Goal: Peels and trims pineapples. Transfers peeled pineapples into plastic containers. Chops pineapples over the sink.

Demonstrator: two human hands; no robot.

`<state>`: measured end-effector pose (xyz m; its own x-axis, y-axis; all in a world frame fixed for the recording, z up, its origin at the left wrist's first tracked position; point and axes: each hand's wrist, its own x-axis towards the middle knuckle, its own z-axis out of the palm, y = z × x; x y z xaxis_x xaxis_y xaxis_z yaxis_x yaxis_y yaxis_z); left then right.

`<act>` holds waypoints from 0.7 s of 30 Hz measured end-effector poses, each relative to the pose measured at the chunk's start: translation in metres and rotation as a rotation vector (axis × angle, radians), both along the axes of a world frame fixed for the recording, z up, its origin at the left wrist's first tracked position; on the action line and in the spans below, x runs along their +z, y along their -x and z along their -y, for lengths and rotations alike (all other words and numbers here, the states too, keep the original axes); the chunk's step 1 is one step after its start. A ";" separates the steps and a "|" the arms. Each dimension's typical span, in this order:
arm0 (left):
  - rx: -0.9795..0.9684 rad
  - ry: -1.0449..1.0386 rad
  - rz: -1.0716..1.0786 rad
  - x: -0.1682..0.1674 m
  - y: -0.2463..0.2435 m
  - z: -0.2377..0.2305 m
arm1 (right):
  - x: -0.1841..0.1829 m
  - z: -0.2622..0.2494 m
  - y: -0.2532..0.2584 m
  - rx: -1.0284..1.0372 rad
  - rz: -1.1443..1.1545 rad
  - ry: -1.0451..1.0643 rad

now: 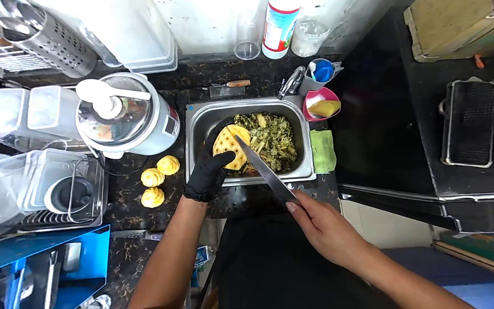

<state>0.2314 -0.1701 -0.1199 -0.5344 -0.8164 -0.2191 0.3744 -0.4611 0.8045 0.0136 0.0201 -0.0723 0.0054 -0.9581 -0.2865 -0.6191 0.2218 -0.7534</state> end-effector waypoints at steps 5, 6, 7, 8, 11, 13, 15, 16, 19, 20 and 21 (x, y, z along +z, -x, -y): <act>-0.008 0.002 0.001 0.001 0.000 0.001 | 0.001 0.000 0.002 0.014 -0.004 -0.026; -0.008 -0.001 0.012 0.001 0.000 0.001 | 0.001 0.000 0.002 0.015 -0.004 -0.030; -0.011 0.004 0.023 0.002 0.000 0.002 | 0.001 0.000 0.002 0.016 -0.002 -0.032; -0.011 0.007 0.027 0.002 0.001 0.002 | 0.001 0.001 0.003 0.017 0.002 -0.036; -0.009 -0.004 0.012 -0.002 0.003 0.000 | -0.002 0.002 0.004 0.022 0.054 -0.066; -0.018 -0.044 0.001 -0.001 0.006 -0.004 | -0.003 0.003 0.004 0.021 0.094 -0.096; -0.022 -0.064 0.003 0.000 0.009 -0.005 | -0.003 0.004 0.005 0.022 0.106 -0.103; -0.010 -0.059 0.000 -0.001 0.009 -0.005 | -0.003 0.004 0.004 0.026 0.103 -0.105; -0.016 -0.063 0.029 0.000 0.011 -0.006 | -0.005 0.006 0.002 0.037 0.101 -0.111; -0.035 -0.065 0.034 0.001 0.013 -0.008 | -0.004 0.007 0.002 0.037 0.098 -0.112; -0.047 -0.071 0.029 0.000 0.014 -0.010 | -0.004 0.008 0.003 0.035 0.080 -0.109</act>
<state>0.2173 -0.1602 -0.1197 -0.5642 -0.7725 -0.2912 0.3284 -0.5336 0.7794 0.0110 0.0117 -0.0761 0.0656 -0.9199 -0.3866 -0.5672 0.2844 -0.7729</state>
